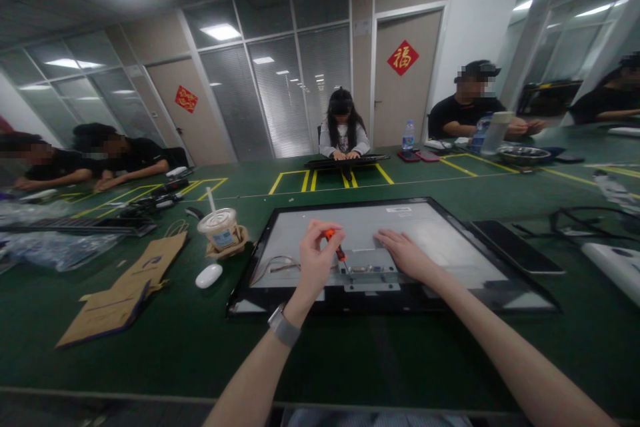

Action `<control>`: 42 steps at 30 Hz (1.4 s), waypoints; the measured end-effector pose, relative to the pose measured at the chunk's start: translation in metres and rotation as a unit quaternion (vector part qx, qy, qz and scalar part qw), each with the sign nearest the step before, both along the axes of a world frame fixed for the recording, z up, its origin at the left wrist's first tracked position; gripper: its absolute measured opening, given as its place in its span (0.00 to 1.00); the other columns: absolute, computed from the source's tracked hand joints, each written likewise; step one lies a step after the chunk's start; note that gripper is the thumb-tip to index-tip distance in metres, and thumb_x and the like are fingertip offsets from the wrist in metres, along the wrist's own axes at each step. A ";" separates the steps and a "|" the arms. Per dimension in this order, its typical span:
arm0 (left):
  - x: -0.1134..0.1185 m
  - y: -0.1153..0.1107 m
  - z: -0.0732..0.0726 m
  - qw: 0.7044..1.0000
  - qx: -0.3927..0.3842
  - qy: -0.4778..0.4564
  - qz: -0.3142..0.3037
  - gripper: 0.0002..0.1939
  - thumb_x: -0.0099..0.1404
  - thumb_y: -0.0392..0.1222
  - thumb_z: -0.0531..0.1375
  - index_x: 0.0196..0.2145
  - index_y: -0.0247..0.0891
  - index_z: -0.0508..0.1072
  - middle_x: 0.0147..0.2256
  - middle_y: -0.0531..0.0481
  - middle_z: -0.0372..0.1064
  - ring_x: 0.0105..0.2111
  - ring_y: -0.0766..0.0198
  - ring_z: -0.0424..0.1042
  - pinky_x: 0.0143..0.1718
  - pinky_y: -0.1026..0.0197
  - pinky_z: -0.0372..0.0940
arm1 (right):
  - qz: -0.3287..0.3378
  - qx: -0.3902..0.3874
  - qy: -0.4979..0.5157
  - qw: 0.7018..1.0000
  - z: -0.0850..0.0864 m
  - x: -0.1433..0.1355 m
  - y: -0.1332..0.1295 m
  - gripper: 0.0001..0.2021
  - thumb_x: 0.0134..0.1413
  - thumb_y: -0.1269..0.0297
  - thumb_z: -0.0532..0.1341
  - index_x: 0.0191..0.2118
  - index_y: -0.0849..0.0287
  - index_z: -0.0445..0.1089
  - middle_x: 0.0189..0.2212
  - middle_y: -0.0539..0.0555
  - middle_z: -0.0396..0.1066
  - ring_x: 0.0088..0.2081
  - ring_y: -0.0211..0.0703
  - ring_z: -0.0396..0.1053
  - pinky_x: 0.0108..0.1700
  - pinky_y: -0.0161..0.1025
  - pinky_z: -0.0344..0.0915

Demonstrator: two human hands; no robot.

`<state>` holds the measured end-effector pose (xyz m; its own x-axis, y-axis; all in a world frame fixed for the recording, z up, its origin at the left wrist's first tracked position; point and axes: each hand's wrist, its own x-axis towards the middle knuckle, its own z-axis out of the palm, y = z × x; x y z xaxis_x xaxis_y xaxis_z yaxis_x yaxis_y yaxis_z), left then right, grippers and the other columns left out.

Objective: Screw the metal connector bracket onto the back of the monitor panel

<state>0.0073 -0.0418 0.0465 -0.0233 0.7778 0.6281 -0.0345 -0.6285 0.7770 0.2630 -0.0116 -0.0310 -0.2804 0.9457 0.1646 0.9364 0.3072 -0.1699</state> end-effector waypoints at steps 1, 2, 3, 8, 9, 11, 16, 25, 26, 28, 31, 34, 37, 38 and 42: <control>0.000 -0.001 0.001 1.000 0.002 -0.001 0.004 0.08 0.63 0.46 0.67 0.35 0.39 0.81 0.34 0.49 0.71 0.34 0.64 0.70 0.39 0.62 0.67 | 0.000 0.001 -0.001 1.000 0.000 0.000 0.000 0.28 0.66 0.76 0.44 0.68 0.61 0.63 0.69 0.66 0.59 0.69 0.55 0.58 0.68 0.61 0.54; 0.001 -0.002 0.002 1.000 0.000 -0.005 0.002 0.10 0.65 0.48 0.66 0.36 0.39 0.81 0.36 0.48 0.72 0.36 0.63 0.71 0.40 0.61 0.67 | 0.000 0.001 -0.001 1.000 0.000 0.000 0.000 0.28 0.66 0.76 0.44 0.68 0.61 0.63 0.69 0.66 0.59 0.69 0.55 0.58 0.68 0.61 0.54; 0.001 -0.003 0.003 1.000 -0.006 -0.008 -0.006 0.12 0.67 0.49 0.63 0.38 0.39 0.81 0.39 0.46 0.73 0.38 0.61 0.72 0.42 0.60 0.67 | -0.001 0.002 0.000 1.000 0.000 0.000 0.001 0.28 0.66 0.76 0.44 0.68 0.61 0.63 0.69 0.66 0.59 0.69 0.55 0.58 0.68 0.61 0.54; 0.001 -0.006 0.005 0.998 -0.047 -0.010 -0.041 0.17 0.71 0.51 0.58 0.45 0.37 0.80 0.41 0.43 0.77 0.43 0.57 0.75 0.47 0.57 0.67 | -0.004 0.004 -0.002 1.000 -0.002 0.000 0.001 0.28 0.66 0.75 0.44 0.67 0.60 0.64 0.68 0.65 0.60 0.69 0.55 0.59 0.68 0.60 0.54; 0.001 -0.006 0.004 0.998 -0.045 -0.006 -0.035 0.16 0.70 0.51 0.59 0.44 0.38 0.80 0.39 0.44 0.77 0.41 0.58 0.75 0.45 0.58 0.67 | -0.003 0.005 -0.002 1.000 -0.002 0.000 0.001 0.28 0.66 0.76 0.44 0.67 0.60 0.64 0.68 0.65 0.60 0.69 0.55 0.59 0.68 0.60 0.54; 0.001 -0.004 0.001 1.000 -0.027 -0.001 -0.015 0.12 0.68 0.49 0.63 0.41 0.38 0.81 0.36 0.47 0.74 0.37 0.61 0.72 0.42 0.60 0.67 | -0.001 0.005 0.003 1.000 -0.002 0.000 0.001 0.28 0.65 0.76 0.44 0.67 0.61 0.64 0.68 0.66 0.60 0.69 0.56 0.59 0.68 0.60 0.54; 0.001 0.002 -0.003 1.000 0.007 0.000 0.024 0.06 0.62 0.44 0.68 0.35 0.40 0.81 0.34 0.50 0.67 0.35 0.64 0.68 0.41 0.61 0.65 | -0.001 0.003 -0.006 1.000 -0.002 0.001 0.001 0.28 0.66 0.76 0.44 0.67 0.61 0.63 0.69 0.65 0.60 0.69 0.55 0.59 0.68 0.59 0.54; -0.002 -0.001 0.004 1.000 -0.020 0.017 -0.015 0.13 0.70 0.49 0.60 0.45 0.40 0.80 0.37 0.47 0.70 0.37 0.62 0.71 0.41 0.60 0.67 | -0.002 0.010 0.000 1.000 -0.003 0.002 0.003 0.28 0.66 0.75 0.44 0.67 0.59 0.65 0.68 0.64 0.61 0.69 0.54 0.59 0.68 0.60 0.55; -0.002 -0.001 0.004 0.999 -0.027 0.012 -0.027 0.15 0.71 0.50 0.59 0.46 0.40 0.79 0.37 0.47 0.72 0.38 0.61 0.72 0.43 0.60 0.67 | -0.003 0.008 -0.002 1.000 -0.003 0.001 0.003 0.28 0.66 0.75 0.44 0.67 0.60 0.65 0.68 0.64 0.61 0.69 0.54 0.59 0.68 0.59 0.55; -0.002 -0.001 0.003 0.998 -0.042 -0.006 -0.053 0.17 0.72 0.52 0.58 0.48 0.39 0.78 0.37 0.46 0.74 0.39 0.60 0.73 0.45 0.58 0.68 | -0.002 0.010 -0.003 1.000 -0.002 0.001 0.003 0.28 0.67 0.74 0.44 0.67 0.60 0.65 0.68 0.65 0.61 0.69 0.55 0.59 0.68 0.59 0.55; 0.000 -0.001 0.003 0.997 -0.043 -0.013 -0.060 0.17 0.70 0.53 0.59 0.45 0.39 0.80 0.39 0.46 0.74 0.39 0.60 0.73 0.43 0.59 0.68 | 0.000 0.015 0.001 1.000 -0.003 0.002 0.003 0.27 0.68 0.73 0.43 0.67 0.59 0.65 0.68 0.65 0.61 0.68 0.55 0.60 0.67 0.59 0.56; 0.001 -0.003 0.004 0.999 -0.025 0.002 -0.040 0.15 0.67 0.53 0.63 0.40 0.40 0.81 0.38 0.47 0.71 0.34 0.64 0.70 0.36 0.63 0.68 | 0.001 0.013 -0.004 1.000 -0.003 0.002 0.002 0.27 0.67 0.74 0.44 0.67 0.60 0.64 0.68 0.65 0.60 0.68 0.55 0.60 0.68 0.58 0.55; 0.000 -0.003 0.005 0.999 -0.018 0.024 -0.035 0.15 0.68 0.52 0.62 0.41 0.40 0.81 0.34 0.49 0.69 0.32 0.64 0.69 0.35 0.63 0.67 | 0.001 0.012 -0.007 1.000 -0.003 0.002 0.002 0.28 0.66 0.75 0.44 0.67 0.61 0.64 0.68 0.65 0.60 0.69 0.55 0.59 0.68 0.59 0.55; 0.000 -0.003 0.005 0.999 -0.018 0.029 -0.035 0.15 0.70 0.52 0.61 0.42 0.40 0.81 0.34 0.48 0.70 0.33 0.63 0.70 0.37 0.62 0.68 | -0.001 0.011 -0.006 1.000 -0.002 0.001 0.002 0.28 0.66 0.75 0.44 0.67 0.62 0.64 0.68 0.66 0.60 0.68 0.56 0.60 0.68 0.59 0.55; -0.001 -0.001 0.003 0.998 -0.042 0.011 -0.053 0.18 0.72 0.53 0.57 0.47 0.40 0.79 0.39 0.45 0.76 0.39 0.59 0.74 0.44 0.57 0.69 | -0.002 0.012 0.001 1.000 -0.001 0.001 0.002 0.28 0.65 0.76 0.44 0.66 0.61 0.66 0.67 0.66 0.62 0.68 0.55 0.61 0.67 0.60 0.56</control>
<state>0.0060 -0.0426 0.0499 0.0745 0.8254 0.5596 -0.0792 -0.5545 0.8284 0.2636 -0.0096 -0.0320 -0.2756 0.9426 0.1883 0.9374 0.3070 -0.1647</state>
